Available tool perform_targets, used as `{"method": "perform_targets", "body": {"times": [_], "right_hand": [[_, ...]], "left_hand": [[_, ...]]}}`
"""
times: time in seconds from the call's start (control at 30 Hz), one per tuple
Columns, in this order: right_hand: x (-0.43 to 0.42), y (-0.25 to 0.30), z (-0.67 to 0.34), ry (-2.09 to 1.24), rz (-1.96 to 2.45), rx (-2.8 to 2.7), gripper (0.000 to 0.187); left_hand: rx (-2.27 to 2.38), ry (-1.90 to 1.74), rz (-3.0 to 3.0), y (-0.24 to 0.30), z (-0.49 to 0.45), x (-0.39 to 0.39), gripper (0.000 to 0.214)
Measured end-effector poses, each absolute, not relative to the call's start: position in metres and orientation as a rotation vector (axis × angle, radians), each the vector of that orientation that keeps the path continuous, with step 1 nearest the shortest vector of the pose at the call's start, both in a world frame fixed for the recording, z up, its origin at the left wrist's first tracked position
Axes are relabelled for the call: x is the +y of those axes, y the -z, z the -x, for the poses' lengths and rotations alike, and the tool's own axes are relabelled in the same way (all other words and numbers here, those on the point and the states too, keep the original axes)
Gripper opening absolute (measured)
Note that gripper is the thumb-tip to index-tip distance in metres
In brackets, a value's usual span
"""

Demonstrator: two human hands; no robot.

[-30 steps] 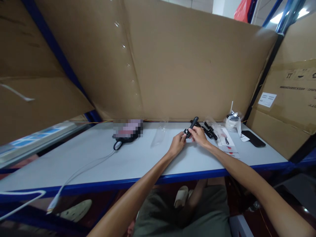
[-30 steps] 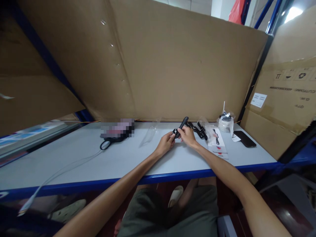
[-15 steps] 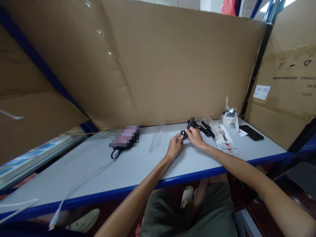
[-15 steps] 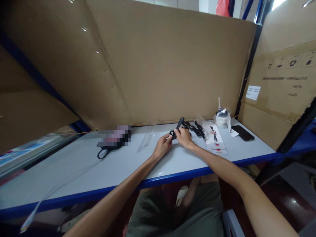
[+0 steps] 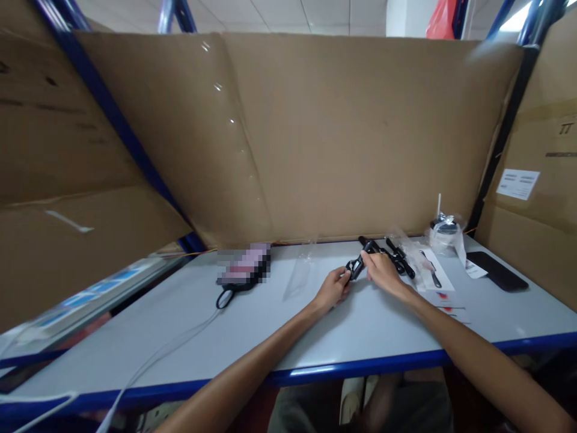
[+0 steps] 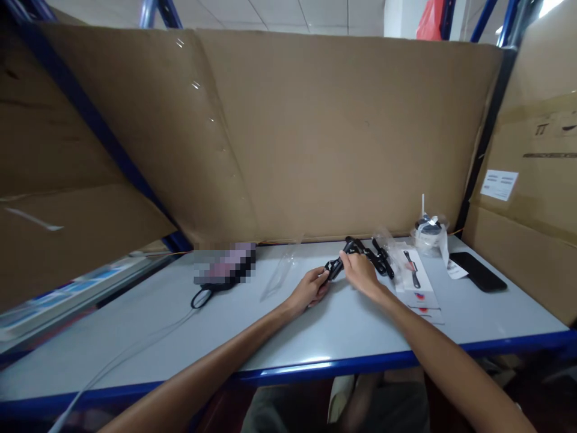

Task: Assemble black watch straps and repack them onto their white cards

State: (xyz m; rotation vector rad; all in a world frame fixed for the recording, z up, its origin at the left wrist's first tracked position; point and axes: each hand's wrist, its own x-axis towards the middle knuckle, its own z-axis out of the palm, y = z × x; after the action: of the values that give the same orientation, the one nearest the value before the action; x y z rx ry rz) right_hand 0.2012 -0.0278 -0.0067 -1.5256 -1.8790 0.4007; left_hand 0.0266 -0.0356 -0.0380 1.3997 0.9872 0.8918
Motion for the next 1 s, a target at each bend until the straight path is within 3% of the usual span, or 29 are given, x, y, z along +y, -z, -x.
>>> {"method": "perform_targets", "body": {"times": [0.13, 0.6, 1.0], "right_hand": [[-0.036, -0.011, -0.212, -0.002, 1.54, -1.869, 0.045], [-0.046, -0.02, -0.228, 0.593, 1.054, -2.134, 0.03], [-0.045, -0.006, -0.233, 0.508, 0.961, -2.072, 0.036]], "left_hand": [[0.972, -0.697, -1.44, 0.027, -0.019, -0.036, 0.042], [0.9, -0.599, -1.417, 0.014, -0.011, -0.044, 0.048], [0.872, -0.541, -1.345, 0.003, -0.007, -0.036, 0.025]]}}
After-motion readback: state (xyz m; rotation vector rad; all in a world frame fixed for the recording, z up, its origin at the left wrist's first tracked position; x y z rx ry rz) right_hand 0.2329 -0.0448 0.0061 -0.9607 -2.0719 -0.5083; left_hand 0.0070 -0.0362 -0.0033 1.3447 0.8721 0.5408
